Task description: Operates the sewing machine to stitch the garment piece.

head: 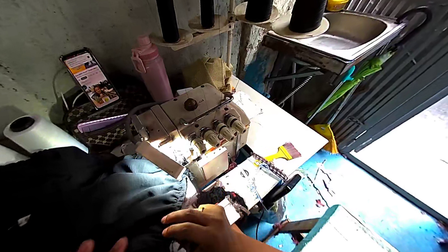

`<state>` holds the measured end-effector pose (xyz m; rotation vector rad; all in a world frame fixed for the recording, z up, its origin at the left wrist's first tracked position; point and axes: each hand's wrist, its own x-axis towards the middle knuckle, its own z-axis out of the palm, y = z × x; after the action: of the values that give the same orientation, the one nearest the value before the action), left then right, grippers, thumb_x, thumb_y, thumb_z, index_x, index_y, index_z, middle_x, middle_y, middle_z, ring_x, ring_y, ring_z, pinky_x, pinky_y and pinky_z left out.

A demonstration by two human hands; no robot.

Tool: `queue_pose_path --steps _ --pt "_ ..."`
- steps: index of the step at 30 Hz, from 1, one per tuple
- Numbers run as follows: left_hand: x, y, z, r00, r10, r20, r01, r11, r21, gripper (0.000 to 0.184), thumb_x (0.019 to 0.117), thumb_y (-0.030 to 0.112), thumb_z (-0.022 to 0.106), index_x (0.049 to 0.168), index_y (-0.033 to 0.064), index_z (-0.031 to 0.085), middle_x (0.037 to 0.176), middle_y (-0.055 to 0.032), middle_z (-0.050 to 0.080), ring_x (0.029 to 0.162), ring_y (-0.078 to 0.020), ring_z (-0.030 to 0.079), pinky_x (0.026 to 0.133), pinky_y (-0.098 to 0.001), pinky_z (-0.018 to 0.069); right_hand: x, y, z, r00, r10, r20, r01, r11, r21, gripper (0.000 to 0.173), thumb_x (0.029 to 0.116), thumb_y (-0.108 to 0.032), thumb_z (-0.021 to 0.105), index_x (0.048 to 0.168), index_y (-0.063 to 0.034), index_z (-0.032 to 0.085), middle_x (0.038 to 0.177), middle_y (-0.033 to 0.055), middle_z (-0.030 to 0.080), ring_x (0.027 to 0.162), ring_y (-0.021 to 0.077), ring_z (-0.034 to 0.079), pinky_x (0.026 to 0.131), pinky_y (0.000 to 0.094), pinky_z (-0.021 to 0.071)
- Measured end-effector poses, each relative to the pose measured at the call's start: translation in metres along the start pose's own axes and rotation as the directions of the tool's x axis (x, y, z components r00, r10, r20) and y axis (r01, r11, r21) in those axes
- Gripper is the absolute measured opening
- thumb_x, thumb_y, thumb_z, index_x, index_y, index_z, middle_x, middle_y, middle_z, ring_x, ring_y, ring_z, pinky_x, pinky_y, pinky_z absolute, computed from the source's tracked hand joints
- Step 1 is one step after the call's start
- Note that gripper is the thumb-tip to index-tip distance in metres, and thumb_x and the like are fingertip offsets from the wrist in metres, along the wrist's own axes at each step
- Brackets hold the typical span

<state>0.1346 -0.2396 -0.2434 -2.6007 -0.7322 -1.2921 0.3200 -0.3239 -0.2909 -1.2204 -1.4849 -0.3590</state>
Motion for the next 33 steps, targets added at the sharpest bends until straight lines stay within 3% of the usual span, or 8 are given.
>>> queue_pose_path --steps 3,7,16,20,25,28,30,33 --pt "0.009 0.024 0.031 0.979 0.120 0.164 -0.121 0.993 -0.003 0.058 0.0952 0.054 0.052 0.148 0.0310 0.043 0.160 0.0025 0.039 0.154 -0.0168 0.021 0.121 -0.0517 0.0030 -0.017 -0.001 -0.014 0.995 0.087 0.039 -0.088 0.996 0.018 0.017 0.0868 -0.002 0.063 0.099 -0.0096 0.072 0.104 0.0064 0.078 0.085 0.0140 0.075 0.061 0.0276 0.0566" --pt "0.005 0.030 0.081 0.924 0.275 0.266 -0.285 0.959 -0.003 0.050 0.0839 0.016 0.056 0.133 0.0161 0.066 0.138 -0.0021 0.065 0.130 -0.0323 0.058 0.101 -0.0711 0.0315 -0.044 0.003 -0.027 0.984 0.169 0.059 -0.171 0.985 0.024 0.018 0.0856 -0.002 0.063 0.101 -0.0090 0.069 0.099 0.0059 0.077 0.088 0.0138 0.075 0.066 0.0274 0.0597" --pt "0.016 0.037 0.064 0.889 0.217 0.402 -0.281 0.954 0.105 0.057 0.0695 0.000 0.062 0.124 0.0118 0.072 0.130 -0.0016 0.071 0.115 -0.0341 0.067 0.098 -0.0705 0.0358 -0.044 0.007 -0.037 0.980 0.188 0.070 -0.192 0.980 0.057 0.021 0.0849 0.001 0.061 0.102 -0.0084 0.069 0.101 0.0064 0.077 0.089 0.0152 0.075 0.066 0.0291 0.0597" --pt "0.030 0.031 0.069 0.863 0.194 0.466 -0.281 0.952 0.125 0.059 0.0648 0.011 0.072 0.124 0.0108 0.073 0.131 -0.0008 0.070 0.116 -0.0370 0.067 0.099 -0.0753 0.0336 -0.034 0.022 -0.031 0.970 0.230 0.084 -0.236 0.969 0.071 0.021 0.0858 0.000 0.064 0.104 -0.0072 0.070 0.094 0.0059 0.075 0.075 0.0150 0.071 0.058 0.0323 0.0574" --pt "0.051 0.020 0.077 0.794 0.108 0.598 -0.228 0.965 0.130 0.102 0.0457 0.034 0.093 0.138 0.0029 0.062 0.133 -0.0145 0.067 0.128 -0.0440 0.059 0.107 -0.0821 0.0223 -0.015 0.040 -0.021 0.926 0.355 0.126 -0.376 0.894 0.243 0.023 0.0802 0.007 0.066 0.102 -0.0003 0.071 0.095 0.0104 0.075 0.080 0.0166 0.072 0.067 0.0359 0.0599" --pt "0.030 0.028 0.075 0.844 0.019 0.536 -0.119 0.981 0.154 0.109 0.0508 0.038 0.089 0.144 -0.0049 0.052 0.148 -0.0266 0.052 0.138 -0.0506 0.047 0.106 -0.0831 0.0188 -0.007 0.049 -0.018 0.921 0.357 0.154 -0.388 0.875 0.291 0.022 0.0798 0.008 0.065 0.099 -0.0001 0.075 0.096 0.0105 0.074 0.086 0.0154 0.071 0.073 0.0334 0.0594" --pt "-0.005 0.030 0.075 0.926 -0.068 0.372 0.007 0.987 0.162 0.101 0.0653 0.042 0.074 0.151 -0.0024 0.042 0.151 -0.0310 0.044 0.140 -0.0566 0.039 0.102 -0.0857 0.0158 -0.007 0.053 -0.014 0.935 0.329 0.134 -0.354 0.898 0.263 0.019 0.0809 0.005 0.068 0.096 -0.0019 0.076 0.097 0.0103 0.075 0.090 0.0157 0.072 0.076 0.0334 0.0606" --pt "-0.040 0.020 0.053 0.926 -0.276 0.258 0.247 0.959 0.139 0.101 0.0716 0.043 0.073 0.153 -0.0036 0.037 0.152 -0.0374 0.038 0.142 -0.0618 0.030 0.101 -0.0878 0.0083 -0.006 0.055 -0.011 0.951 0.295 0.090 -0.307 0.933 0.189 0.018 0.0811 0.003 0.069 0.095 -0.0048 0.077 0.099 0.0092 0.076 0.090 0.0166 0.074 0.072 0.0361 0.0621"
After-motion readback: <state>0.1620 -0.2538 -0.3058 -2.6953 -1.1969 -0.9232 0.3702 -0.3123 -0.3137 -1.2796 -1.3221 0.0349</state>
